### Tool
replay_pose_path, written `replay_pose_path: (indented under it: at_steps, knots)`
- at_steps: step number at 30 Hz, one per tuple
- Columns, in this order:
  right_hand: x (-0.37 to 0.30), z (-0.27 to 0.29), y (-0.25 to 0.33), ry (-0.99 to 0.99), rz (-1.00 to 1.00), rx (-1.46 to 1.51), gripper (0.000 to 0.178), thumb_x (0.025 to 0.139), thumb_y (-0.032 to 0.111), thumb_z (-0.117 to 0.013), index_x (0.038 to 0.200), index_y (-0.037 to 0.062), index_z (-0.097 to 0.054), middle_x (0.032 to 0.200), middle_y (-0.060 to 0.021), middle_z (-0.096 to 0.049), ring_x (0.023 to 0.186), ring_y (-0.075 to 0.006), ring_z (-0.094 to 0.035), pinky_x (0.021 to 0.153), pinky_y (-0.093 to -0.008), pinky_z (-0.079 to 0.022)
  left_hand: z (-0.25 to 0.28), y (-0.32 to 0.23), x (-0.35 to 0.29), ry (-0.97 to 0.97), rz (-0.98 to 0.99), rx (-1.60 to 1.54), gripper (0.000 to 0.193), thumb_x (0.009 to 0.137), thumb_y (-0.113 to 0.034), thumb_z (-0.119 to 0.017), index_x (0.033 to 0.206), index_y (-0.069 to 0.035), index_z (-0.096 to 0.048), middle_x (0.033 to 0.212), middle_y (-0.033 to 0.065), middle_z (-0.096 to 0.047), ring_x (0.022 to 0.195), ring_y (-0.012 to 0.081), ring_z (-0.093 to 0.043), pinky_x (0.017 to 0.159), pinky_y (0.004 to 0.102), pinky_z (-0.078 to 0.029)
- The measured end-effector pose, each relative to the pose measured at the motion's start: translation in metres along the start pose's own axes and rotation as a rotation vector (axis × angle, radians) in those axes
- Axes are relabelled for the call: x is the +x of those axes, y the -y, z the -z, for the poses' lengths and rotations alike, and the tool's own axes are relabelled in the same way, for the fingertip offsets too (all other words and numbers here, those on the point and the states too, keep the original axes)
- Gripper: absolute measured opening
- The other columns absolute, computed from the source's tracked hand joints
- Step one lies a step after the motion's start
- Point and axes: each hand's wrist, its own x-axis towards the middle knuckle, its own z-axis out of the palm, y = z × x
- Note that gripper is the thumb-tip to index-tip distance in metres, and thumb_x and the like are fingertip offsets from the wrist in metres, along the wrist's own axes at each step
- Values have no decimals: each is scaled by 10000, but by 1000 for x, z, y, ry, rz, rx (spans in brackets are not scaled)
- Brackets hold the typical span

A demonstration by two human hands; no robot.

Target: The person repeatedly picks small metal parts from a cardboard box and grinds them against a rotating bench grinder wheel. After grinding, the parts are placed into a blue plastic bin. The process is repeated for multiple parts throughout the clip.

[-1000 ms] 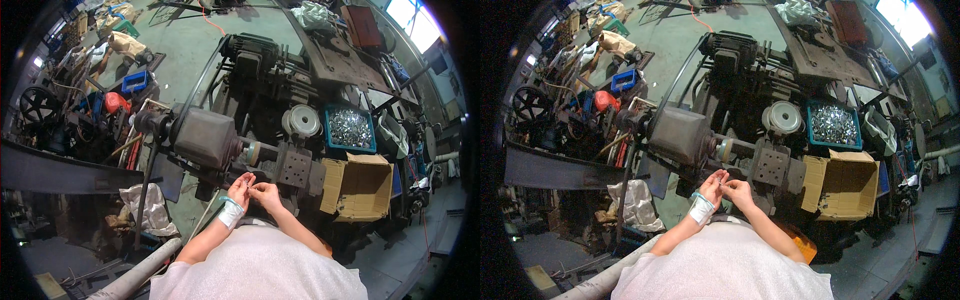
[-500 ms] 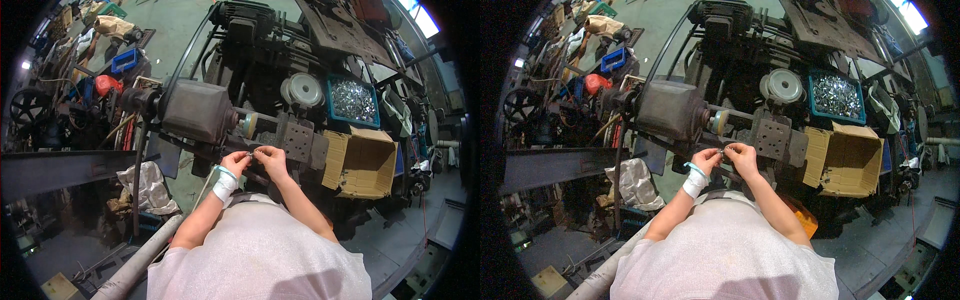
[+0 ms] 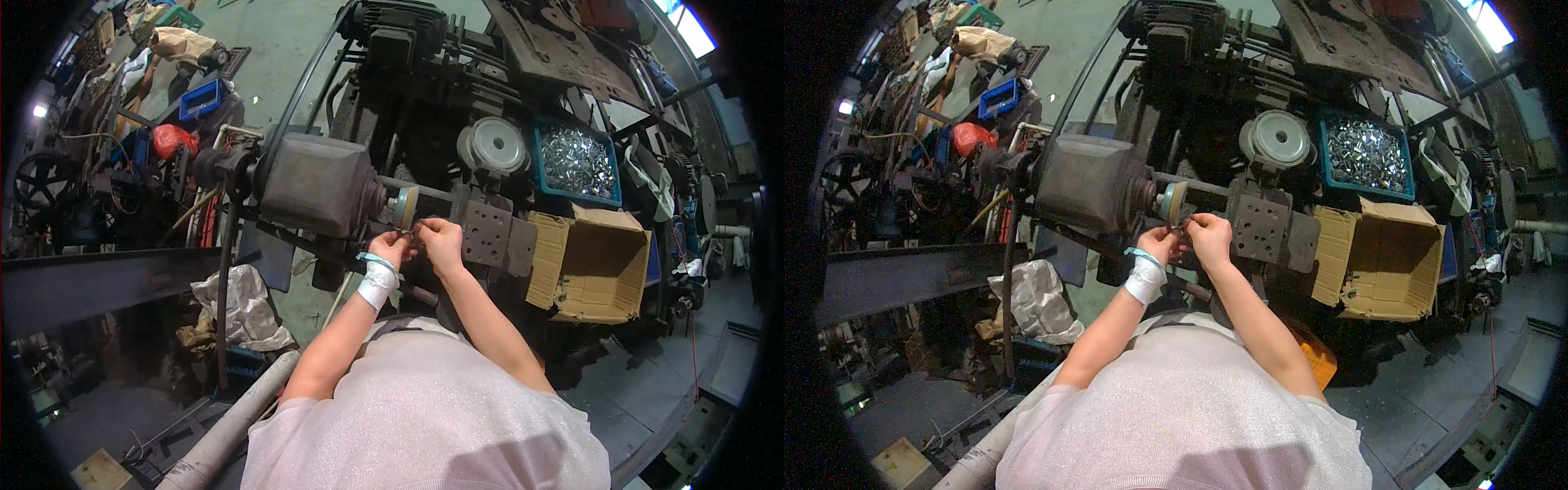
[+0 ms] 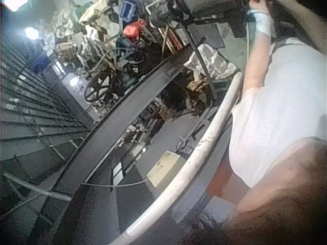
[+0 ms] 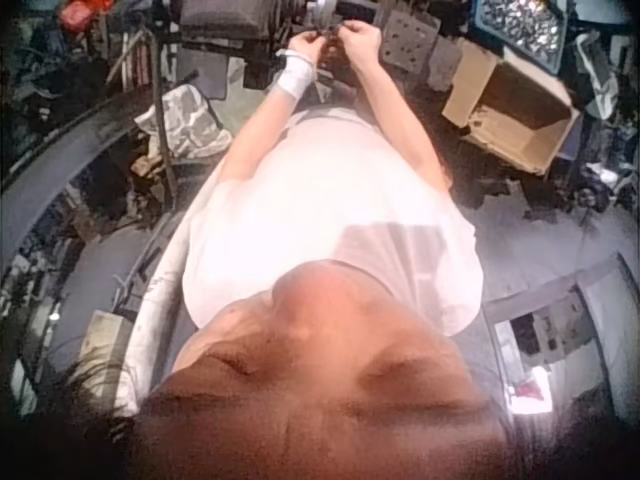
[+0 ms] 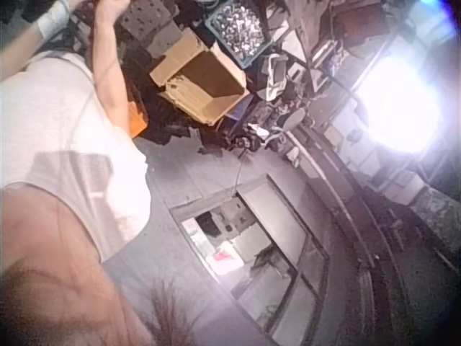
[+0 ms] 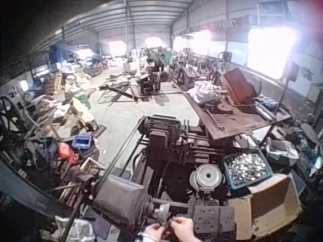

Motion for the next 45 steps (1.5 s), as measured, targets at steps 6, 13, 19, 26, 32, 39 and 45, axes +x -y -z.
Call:
replay_pose_path:
  at_steps: [6,13,19,26,32,39,45]
  knots:
    - [6,-3,-4,19,16,35,121,740,25,-575,796,-76,-609,672,-57,-588,532,-106,-528,472,-220,-433,-2,4,4,-52,-49,-37,116,808,-81,-546,840,30,-564,713,74,-605,524,129,-571,481,226,-464]
    - [-24,5,24,22,-38,-38,173,729,63,-614,835,-73,-623,728,-76,-619,625,-102,-545,561,-228,-439,15,-1,-19,127,144,-218,267,849,-252,-531,874,14,-544,764,66,-587,638,141,-573,572,258,-485]
    - [-31,14,16,157,14,136,196,734,92,-633,877,-41,-618,710,-51,-610,541,-61,-511,452,-180,-360,28,0,-17,436,351,-512,222,854,-286,-521,856,-66,-554,734,17,-570,621,109,-526,567,252,-447]
    - [-30,10,20,41,-87,61,190,731,55,-632,865,-78,-615,749,-84,-621,624,-109,-557,572,-224,-453,16,-1,-17,225,140,-229,130,825,-148,-570,829,-20,-551,727,34,-579,612,112,-547,558,233,-458]
    - [-13,-1,18,17,15,20,156,732,107,-633,811,-28,-636,611,-23,-574,431,-40,-431,352,-187,-283,11,4,1,153,120,-78,131,818,-113,-568,832,16,-550,718,55,-583,569,122,-553,518,237,-468]
    - [1,-4,-2,-23,52,35,147,733,74,-612,814,-46,-635,659,-55,-596,502,-79,-495,431,-196,-358,0,2,5,-31,85,-25,184,825,-166,-551,756,4,-567,633,44,-573,501,108,-536,475,235,-460]
    - [-27,13,7,-165,109,-81,143,711,38,-584,806,-56,-637,690,-69,-612,604,-101,-547,566,-222,-435,19,5,-41,232,-10,46,235,843,-205,-519,701,-23,-560,607,34,-553,489,102,-489,459,228,-402]
